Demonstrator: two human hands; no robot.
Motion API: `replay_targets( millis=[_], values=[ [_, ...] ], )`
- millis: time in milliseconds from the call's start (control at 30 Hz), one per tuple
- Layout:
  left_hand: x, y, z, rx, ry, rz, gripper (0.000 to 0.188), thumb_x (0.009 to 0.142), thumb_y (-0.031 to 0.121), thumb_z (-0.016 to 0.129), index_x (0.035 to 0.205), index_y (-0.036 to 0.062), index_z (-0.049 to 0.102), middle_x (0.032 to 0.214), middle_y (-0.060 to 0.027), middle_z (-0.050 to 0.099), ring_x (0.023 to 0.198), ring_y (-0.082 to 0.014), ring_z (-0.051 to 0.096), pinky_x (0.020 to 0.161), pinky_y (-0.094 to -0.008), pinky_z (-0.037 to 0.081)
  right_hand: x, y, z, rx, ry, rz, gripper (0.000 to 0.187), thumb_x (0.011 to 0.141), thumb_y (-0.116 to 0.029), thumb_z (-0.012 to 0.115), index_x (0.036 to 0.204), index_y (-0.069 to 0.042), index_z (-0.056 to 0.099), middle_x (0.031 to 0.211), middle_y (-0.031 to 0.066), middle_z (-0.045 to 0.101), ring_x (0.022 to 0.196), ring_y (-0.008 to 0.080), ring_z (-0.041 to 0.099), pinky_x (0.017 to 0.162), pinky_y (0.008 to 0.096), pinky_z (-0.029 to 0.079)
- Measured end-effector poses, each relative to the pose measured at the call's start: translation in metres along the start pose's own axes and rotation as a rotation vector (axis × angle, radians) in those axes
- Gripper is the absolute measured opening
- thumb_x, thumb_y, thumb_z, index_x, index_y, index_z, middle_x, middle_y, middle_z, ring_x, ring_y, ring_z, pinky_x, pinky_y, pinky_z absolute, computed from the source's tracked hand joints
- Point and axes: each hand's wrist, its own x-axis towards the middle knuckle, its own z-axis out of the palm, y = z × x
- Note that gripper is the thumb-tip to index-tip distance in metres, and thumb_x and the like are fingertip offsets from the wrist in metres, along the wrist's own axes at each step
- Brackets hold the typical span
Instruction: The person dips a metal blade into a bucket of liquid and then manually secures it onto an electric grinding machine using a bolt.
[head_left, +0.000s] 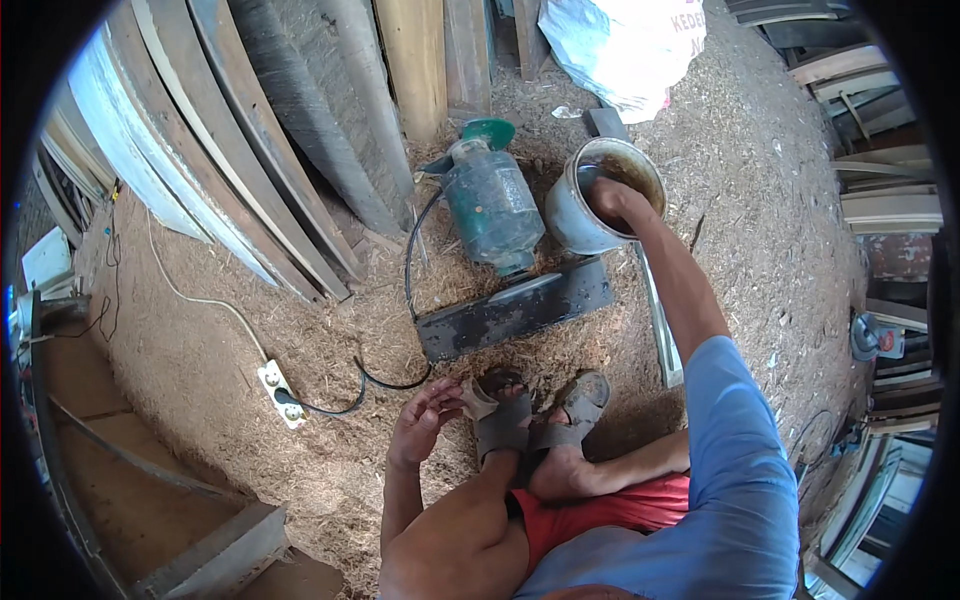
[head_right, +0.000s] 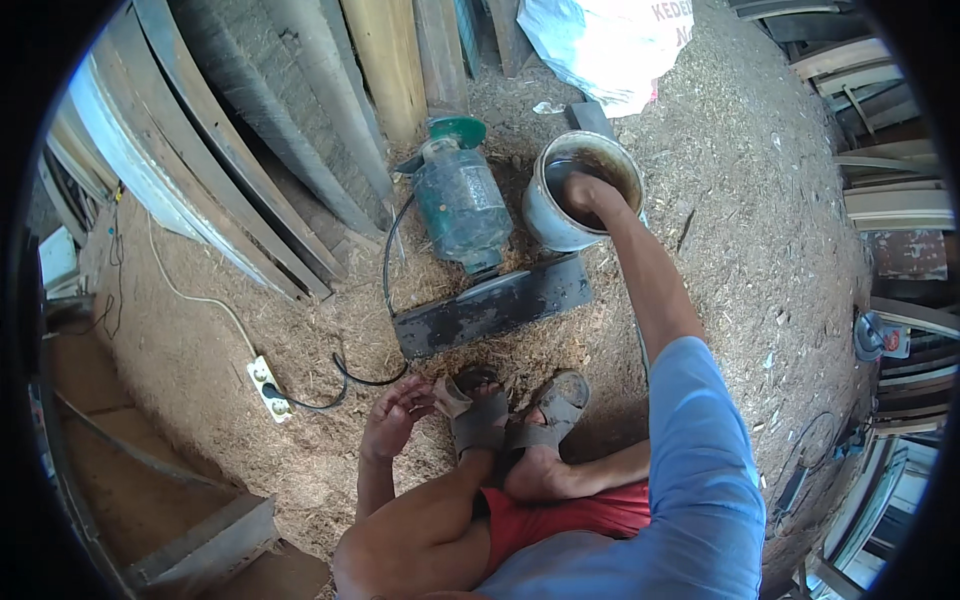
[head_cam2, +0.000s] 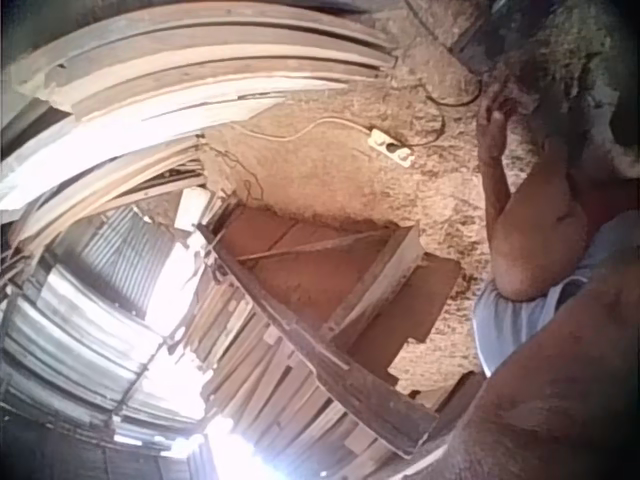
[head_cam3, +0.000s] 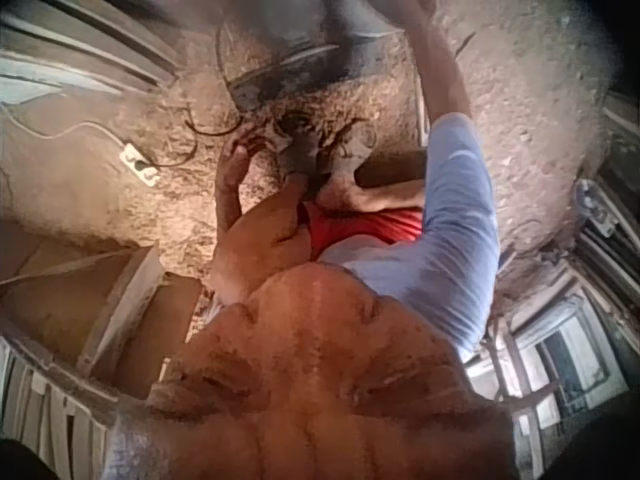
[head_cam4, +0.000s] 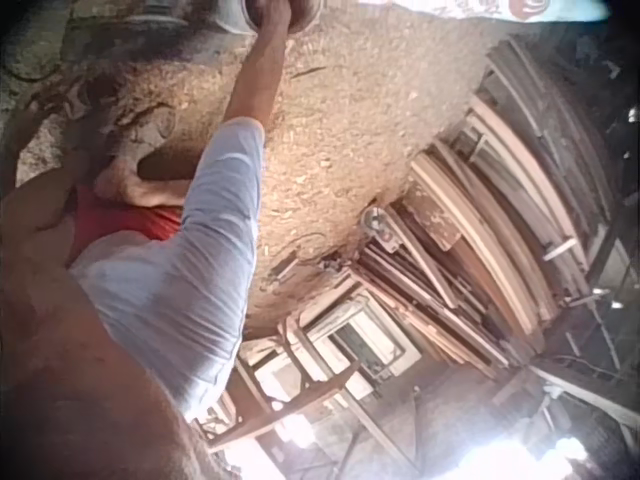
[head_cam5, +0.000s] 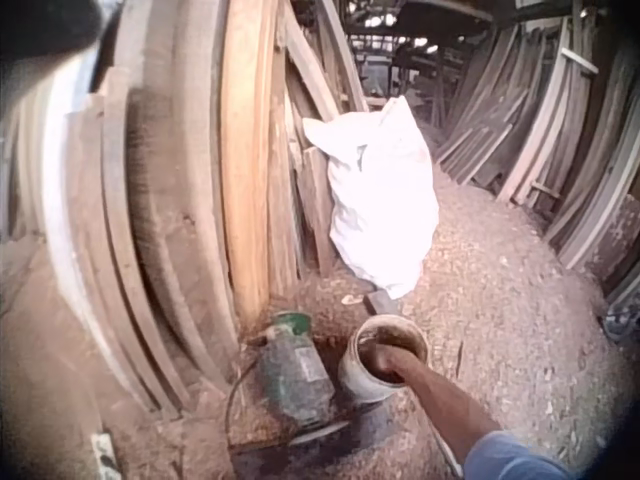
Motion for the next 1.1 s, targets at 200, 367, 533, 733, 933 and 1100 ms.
replay_targets(
  millis=[200,367,533,733,933,1100],
  values=[
    [-0.005,-0.014,-0.023,0.218,0.113,0.093,0.047,0.087,0.02,0.071,0.127,0.0024,0.053,0.099,-0.0056,0.064,0.091,-0.0185,0.062,0.088,-0.0369,0.051,-0.035,0.001,-0.072,0.324,0.043,0.03,0.028,0.074,-0.012,0.064,0.099,-0.002,0.069,0.097,0.0229,0.068,0.088,0.0336,0.066,0.079,0.0385,0.053],
    [0.011,-0.01,-0.005,0.317,0.201,0.052,0.03,0.091,0.006,0.057,0.121,0.0011,0.056,0.094,-0.0053,0.062,0.08,-0.0116,0.057,0.079,-0.0278,0.05,-0.124,-0.057,-0.162,1.046,0.283,0.317,0.004,0.085,-0.008,0.066,0.086,-0.004,0.067,0.083,0.0093,0.067,0.078,0.0196,0.063,0.077,0.0354,0.051],
    [0.036,0.005,0.014,0.303,0.14,0.107,0.028,0.094,0.009,0.056,0.121,0.0015,0.056,0.098,-0.0068,0.064,0.084,-0.0122,0.059,0.079,-0.0267,0.049,-0.153,-0.128,-0.172,1.121,0.049,0.094,0.004,0.088,-0.006,0.066,0.084,-0.005,0.065,0.082,0.0027,0.063,0.078,0.011,0.056,0.075,0.0303,0.049],
    [0.046,0.009,0.035,0.33,0.127,0.122,0.029,0.094,0.009,0.059,0.121,0.0014,0.056,0.102,-0.0066,0.064,0.094,-0.0128,0.059,0.084,-0.0273,0.049,-0.146,-0.135,-0.146,1.256,0.113,-0.043,0.006,0.087,0.0,0.067,0.089,0.0,0.062,0.079,-0.0019,0.059,0.076,0.0058,0.052,0.07,0.0248,0.045],
    [0.045,0.007,0.037,0.505,0.154,0.129,0.032,0.092,0.004,0.059,0.124,0.0008,0.055,0.109,-0.0088,0.063,0.101,-0.0145,0.059,0.093,-0.0298,0.048,-0.179,-0.152,-0.132,1.619,-0.03,0.102,0.006,0.086,-0.004,0.069,0.091,-0.002,0.065,0.08,0.0006,0.064,0.07,0.0083,0.058,0.065,0.0243,0.051],
    [0.072,0.005,0.08,0.337,0.143,0.201,0.034,0.092,-0.002,0.055,0.126,-0.0001,0.053,0.115,-0.0122,0.064,0.105,-0.0157,0.06,0.094,-0.0296,0.048,-0.223,-0.199,-0.063,2.247,-0.444,0.049,0.019,0.088,-0.006,0.067,0.105,-0.003,0.059,0.087,0.0063,0.066,0.074,0.0145,0.066,0.067,0.0301,0.06]
  ],
)
